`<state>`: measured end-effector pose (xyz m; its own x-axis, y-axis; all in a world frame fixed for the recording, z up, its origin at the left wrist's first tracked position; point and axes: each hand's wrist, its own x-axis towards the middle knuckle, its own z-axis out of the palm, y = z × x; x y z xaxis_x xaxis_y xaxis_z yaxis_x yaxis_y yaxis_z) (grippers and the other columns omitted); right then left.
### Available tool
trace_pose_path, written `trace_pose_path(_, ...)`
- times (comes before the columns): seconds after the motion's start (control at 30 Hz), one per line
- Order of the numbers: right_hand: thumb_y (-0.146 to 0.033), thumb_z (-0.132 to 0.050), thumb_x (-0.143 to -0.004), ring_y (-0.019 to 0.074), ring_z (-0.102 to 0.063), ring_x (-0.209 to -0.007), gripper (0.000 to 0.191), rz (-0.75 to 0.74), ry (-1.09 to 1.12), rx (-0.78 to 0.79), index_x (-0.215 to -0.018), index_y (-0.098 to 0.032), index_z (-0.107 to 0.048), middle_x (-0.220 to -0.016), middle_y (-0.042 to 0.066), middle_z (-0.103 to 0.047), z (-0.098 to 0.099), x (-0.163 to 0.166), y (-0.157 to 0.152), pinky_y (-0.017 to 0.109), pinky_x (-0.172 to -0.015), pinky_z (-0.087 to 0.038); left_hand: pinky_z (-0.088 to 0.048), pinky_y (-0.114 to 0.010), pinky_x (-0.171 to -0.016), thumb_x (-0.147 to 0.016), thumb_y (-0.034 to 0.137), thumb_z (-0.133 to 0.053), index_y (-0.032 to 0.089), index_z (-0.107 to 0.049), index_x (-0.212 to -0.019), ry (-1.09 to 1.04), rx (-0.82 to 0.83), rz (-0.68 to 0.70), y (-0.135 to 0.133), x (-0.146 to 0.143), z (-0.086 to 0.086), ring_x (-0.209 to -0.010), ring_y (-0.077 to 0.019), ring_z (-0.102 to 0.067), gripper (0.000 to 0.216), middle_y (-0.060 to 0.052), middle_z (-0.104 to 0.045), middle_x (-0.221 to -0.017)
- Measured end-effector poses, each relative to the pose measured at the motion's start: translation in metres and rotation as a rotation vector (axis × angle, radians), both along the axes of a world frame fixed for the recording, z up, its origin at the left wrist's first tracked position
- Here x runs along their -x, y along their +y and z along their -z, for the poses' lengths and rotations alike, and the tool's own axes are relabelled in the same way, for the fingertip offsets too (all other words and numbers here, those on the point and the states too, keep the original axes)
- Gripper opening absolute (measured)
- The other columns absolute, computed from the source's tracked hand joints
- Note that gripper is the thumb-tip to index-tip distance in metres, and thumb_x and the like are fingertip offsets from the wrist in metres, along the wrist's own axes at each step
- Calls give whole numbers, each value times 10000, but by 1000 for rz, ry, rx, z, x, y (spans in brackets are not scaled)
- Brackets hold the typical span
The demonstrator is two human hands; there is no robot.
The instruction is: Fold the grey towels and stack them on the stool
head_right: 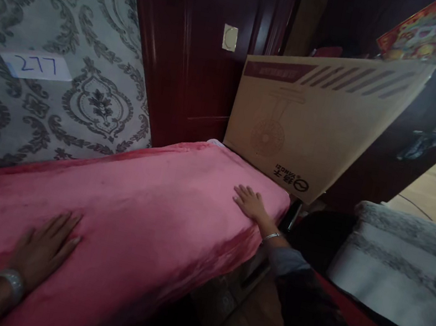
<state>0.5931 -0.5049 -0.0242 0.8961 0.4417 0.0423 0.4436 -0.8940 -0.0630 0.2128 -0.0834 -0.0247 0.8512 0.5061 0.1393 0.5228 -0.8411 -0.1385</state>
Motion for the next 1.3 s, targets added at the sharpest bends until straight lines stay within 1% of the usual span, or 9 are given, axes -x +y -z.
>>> trace_pose_path(0.13,-380,-207,-1014,404,-304,-1431,573,343,-35,-8,-1483,-138,-429,-1562,228,-339,-8,-5,-26,703,-1047,-295,-257,-603,-1161,-950,381,-254,139,-365,-1527,18,16,-9,-2,-2,-1,-1487,-310,-283,635,-134,-300,-1614)
trace_pose_path(0.2,-342,-187,-1012,432,-290,-1427,577,401,-104,-32,-1459,-83,-445,-1540,273,-339,-12,-2,-27,710,-1031,-300,-240,-609,-1167,-954,376,-275,145,-367,-1526,17,33,-17,-9,-2,-5,-1488,-310,-281,624,-139,-312,-1609)
trace_pose_path(0.3,-330,-228,-1000,379,-240,-1462,562,167,-225,-80,-1483,-122,-427,-1586,215,-294,-12,16,12,636,-1093,-294,-221,-612,-1176,-965,375,-317,157,-356,-1530,21,69,-22,-23,1,-13,-1495,-304,-262,607,-142,-305,-1612)
trace_pose_path(0.53,-464,-263,-987,325,-292,-1457,601,-699,-217,-245,-1531,-235,-375,-1607,121,-307,2,122,183,557,-1122,-326,-158,-588,-1213,-989,449,-354,202,-317,-1543,26,183,-39,-38,12,-18,-1515,-272,-207,608,-111,-258,-1637)
trace_pose_path(0.67,-502,-220,-990,320,-300,-1458,619,-800,-156,-201,-1528,-243,-382,-1607,110,-312,18,162,232,568,-1124,-316,-175,-605,-1206,-990,493,-337,218,-325,-1539,-22,190,-36,-37,19,-9,-1513,-281,-210,614,-114,-275,-1632)
trace_pose_path(0.9,-546,-144,-978,327,-311,-1453,684,-806,-192,-173,-1513,-219,-416,-1592,111,-339,43,163,239,590,-1118,-300,-181,-608,-1206,-982,570,-277,277,-317,-1542,-52,203,-42,-32,26,-4,-1512,-281,-214,633,-65,-287,-1634)
trace_pose_path(1.03,-577,-100,-965,332,-306,-1455,734,-803,-202,-172,-1517,-209,-415,-1590,107,-345,44,163,239,578,-1120,-298,-186,-605,-1200,-979,578,-281,279,-311,-1550,-14,192,-219,4,70,-12,-1514,-303,-203,645,-57,-264,-1640)
trace_pose_path(1.2,-564,-77,-955,332,-310,-1453,750,-802,-183,-177,-1509,-204,-431,-1580,107,-364,42,165,238,578,-1122,-291,-140,-542,-1221,-1008,466,-252,280,-295,-1555,65,134,-588,71,179,-25,-1525,-242,-178,579,-38,-234,-1648)
trace_pose_path(1.3,-556,-96,-945,333,-292,-1460,746,-816,-172,-175,-1508,-206,-438,-1575,103,-373,44,164,237,576,-1128,-273,-178,-540,-1211,-1013,422,-223,267,-282,-1560,80,121,-722,96,236,-32,-1525,-238,-178,571,-49,-229,-1650)
